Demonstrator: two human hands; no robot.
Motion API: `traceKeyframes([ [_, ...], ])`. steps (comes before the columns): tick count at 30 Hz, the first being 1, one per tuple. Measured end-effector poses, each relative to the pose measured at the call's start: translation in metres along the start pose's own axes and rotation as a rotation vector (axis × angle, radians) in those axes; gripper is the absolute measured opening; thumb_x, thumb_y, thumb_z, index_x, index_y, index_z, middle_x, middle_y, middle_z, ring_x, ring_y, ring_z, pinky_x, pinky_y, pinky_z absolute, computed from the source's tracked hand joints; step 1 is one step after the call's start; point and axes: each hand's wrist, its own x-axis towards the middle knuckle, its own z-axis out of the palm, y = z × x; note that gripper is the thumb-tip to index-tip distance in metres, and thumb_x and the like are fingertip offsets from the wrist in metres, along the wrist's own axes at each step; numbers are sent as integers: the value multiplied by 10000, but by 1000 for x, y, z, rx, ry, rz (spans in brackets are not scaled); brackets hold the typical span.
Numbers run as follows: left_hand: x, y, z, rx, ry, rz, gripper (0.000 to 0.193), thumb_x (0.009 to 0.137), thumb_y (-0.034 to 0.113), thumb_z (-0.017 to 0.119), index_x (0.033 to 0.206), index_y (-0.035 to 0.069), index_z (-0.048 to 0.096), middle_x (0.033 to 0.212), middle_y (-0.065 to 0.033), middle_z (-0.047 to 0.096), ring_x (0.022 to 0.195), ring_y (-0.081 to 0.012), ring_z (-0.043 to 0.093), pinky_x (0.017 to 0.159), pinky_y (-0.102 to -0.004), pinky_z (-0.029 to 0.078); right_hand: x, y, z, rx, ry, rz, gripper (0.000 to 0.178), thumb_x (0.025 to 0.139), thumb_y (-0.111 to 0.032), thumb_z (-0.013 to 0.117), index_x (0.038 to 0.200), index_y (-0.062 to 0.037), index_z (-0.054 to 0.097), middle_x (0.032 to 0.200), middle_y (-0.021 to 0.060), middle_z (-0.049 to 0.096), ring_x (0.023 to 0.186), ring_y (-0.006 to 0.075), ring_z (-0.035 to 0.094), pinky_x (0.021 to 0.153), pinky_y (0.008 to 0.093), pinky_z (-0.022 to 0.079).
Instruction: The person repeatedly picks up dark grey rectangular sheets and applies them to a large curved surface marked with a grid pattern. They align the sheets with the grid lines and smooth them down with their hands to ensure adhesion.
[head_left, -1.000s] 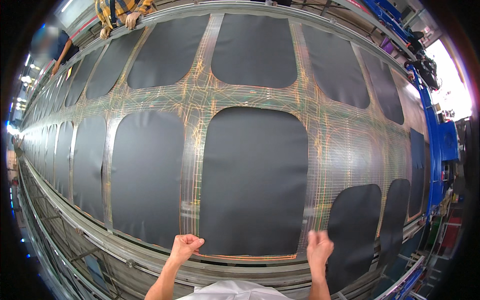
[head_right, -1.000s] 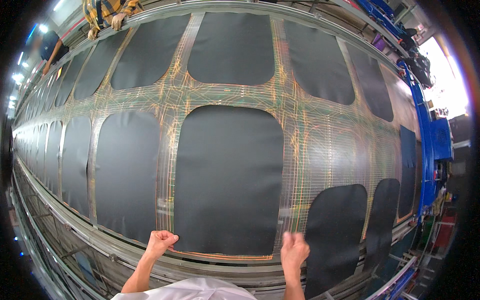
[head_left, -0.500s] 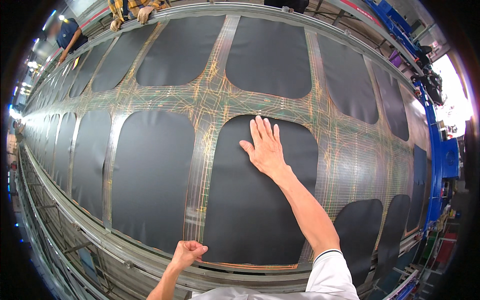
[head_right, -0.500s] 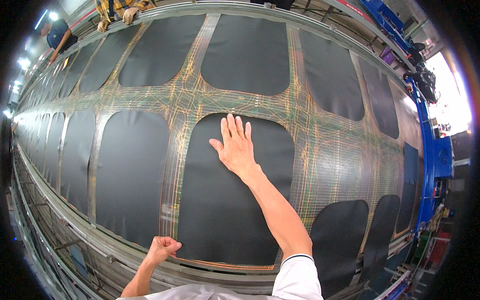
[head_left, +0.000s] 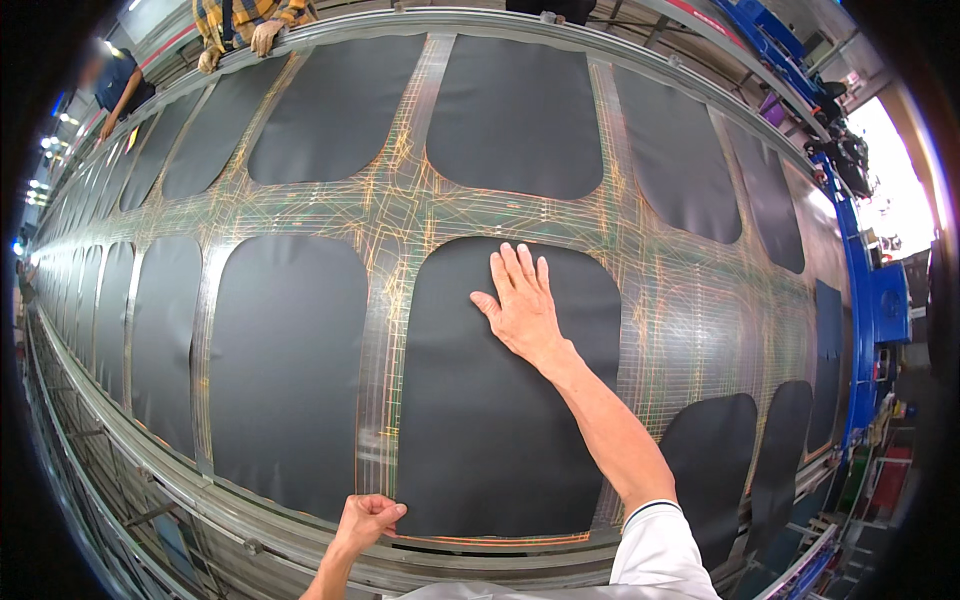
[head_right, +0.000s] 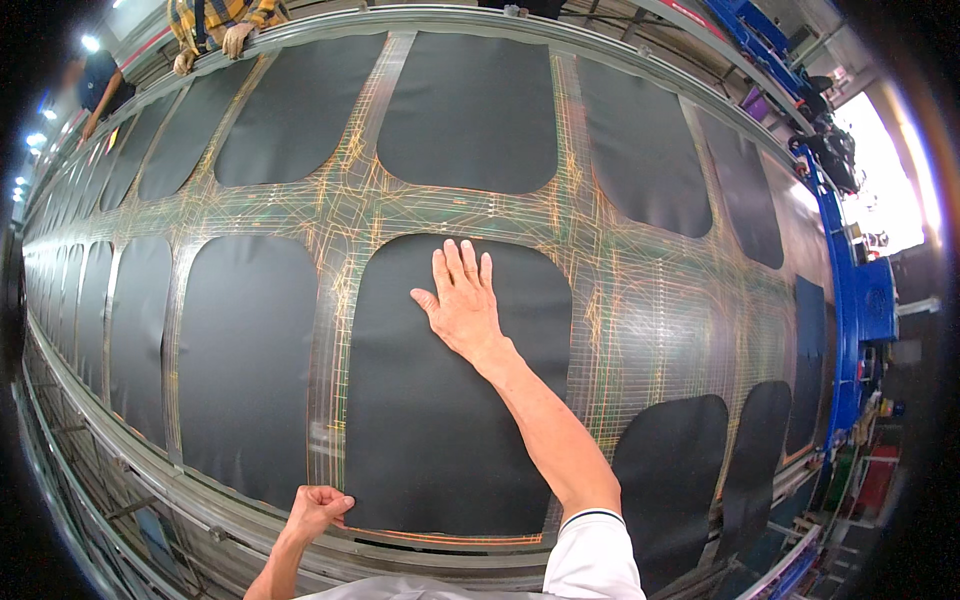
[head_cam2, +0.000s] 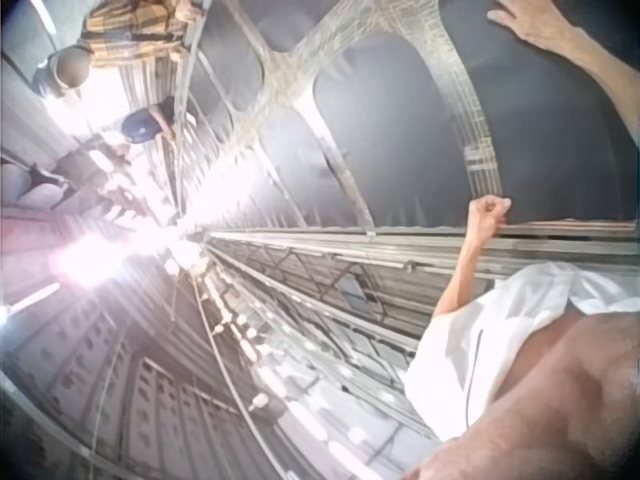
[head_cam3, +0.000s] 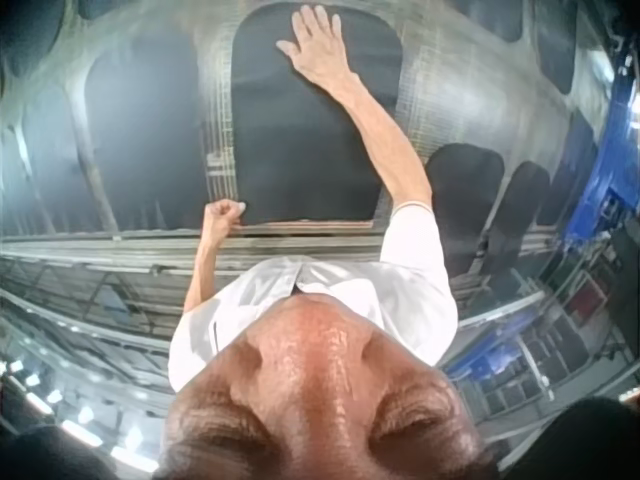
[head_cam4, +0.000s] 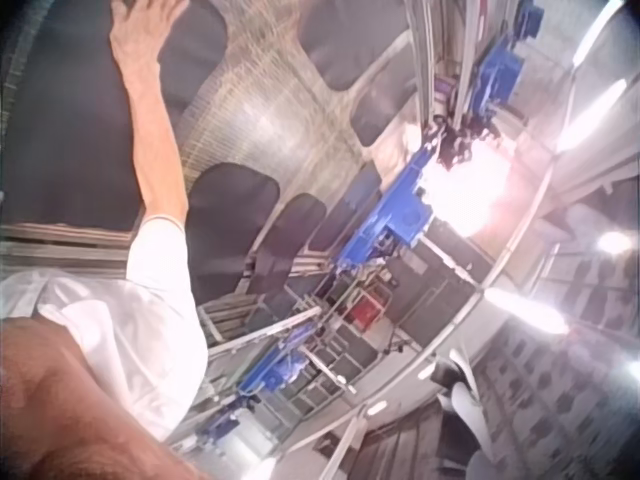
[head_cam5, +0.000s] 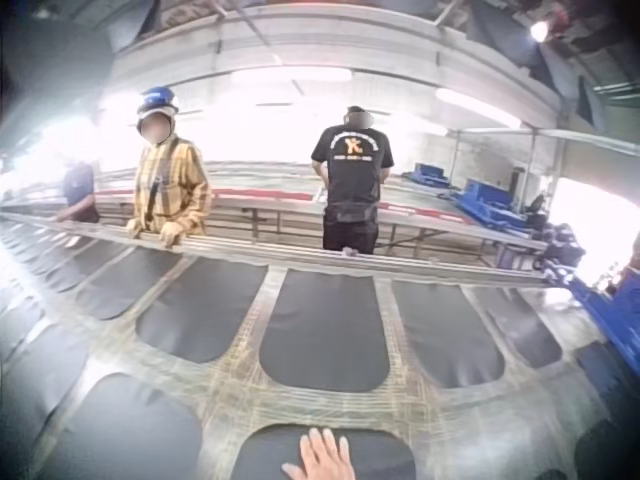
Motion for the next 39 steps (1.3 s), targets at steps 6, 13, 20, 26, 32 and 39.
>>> traceKeyframes([
  [6, 0, -3, 0, -13, -6, 23, 234, 845, 175, 765, 797, -40, 688, 656, -32, 628, 594, -104, 616, 547, -277, 587, -32, -8, -25, 62, 112, 8, 603, 912, -348, 624, 1342, 47, 473, 1438, 226, 424, 1367, 408, 351, 1122, 538, 277],
  [13, -6, 0, 0, 15, -1, 56, 232, 853, 183, 753, 768, -20, 679, 653, -20, 614, 588, -96, 602, 547, -273, 577, -179, -44, -85, 226, 301, 445, 415, 802, -97, 720, 1176, 40, 600, 1210, 203, 583, 1107, 369, 547, 971, 435, 435],
  [20, 2, -10, -4, -13, -41, 72, 224, 862, 191, 744, 774, -4, 676, 672, -13, 619, 592, -96, 598, 550, -269, 569, -347, -95, -113, 445, 161, 1264, 393, 831, -102, 709, 1169, 22, 552, 1038, 124, 559, 862, 215, 589, 689, 323, 512],
  [26, -2, 2, 0, 34, -50, 100, 220, 873, 196, 723, 766, 13, 667, 648, -5, 570, 569, -93, 570, 556, -294, 590, -379, -87, -92, 548, 269, 1246, 327, 804, -130, 739, 1074, 2, 611, 813, 82, 618, 713, 172, 592, 683, 315, 503],
  [32, 1, -6, 1, 23, -52, 123, 245, 873, 223, 731, 736, 38, 646, 622, 14, 539, 533, -71, 529, 531, -295, 588, -384, -83, -94, 422, 270, 1209, 273, 815, -141, 743, 1025, -3, 636, 810, 73, 647, 741, 141, 608, 681, 311, 543],
  [39, 5, -9, -3, 38, -83, 147, 224, 868, 241, 742, 767, 67, 644, 600, 35, 519, 505, -55, 494, 514, -282, 588, -399, -121, -125, 1379, 139, 1648, 407, 924, -354, 644, 1011, 43, 612, 864, 150, 658, 661, 224, 668, 588, 326, 595],
])
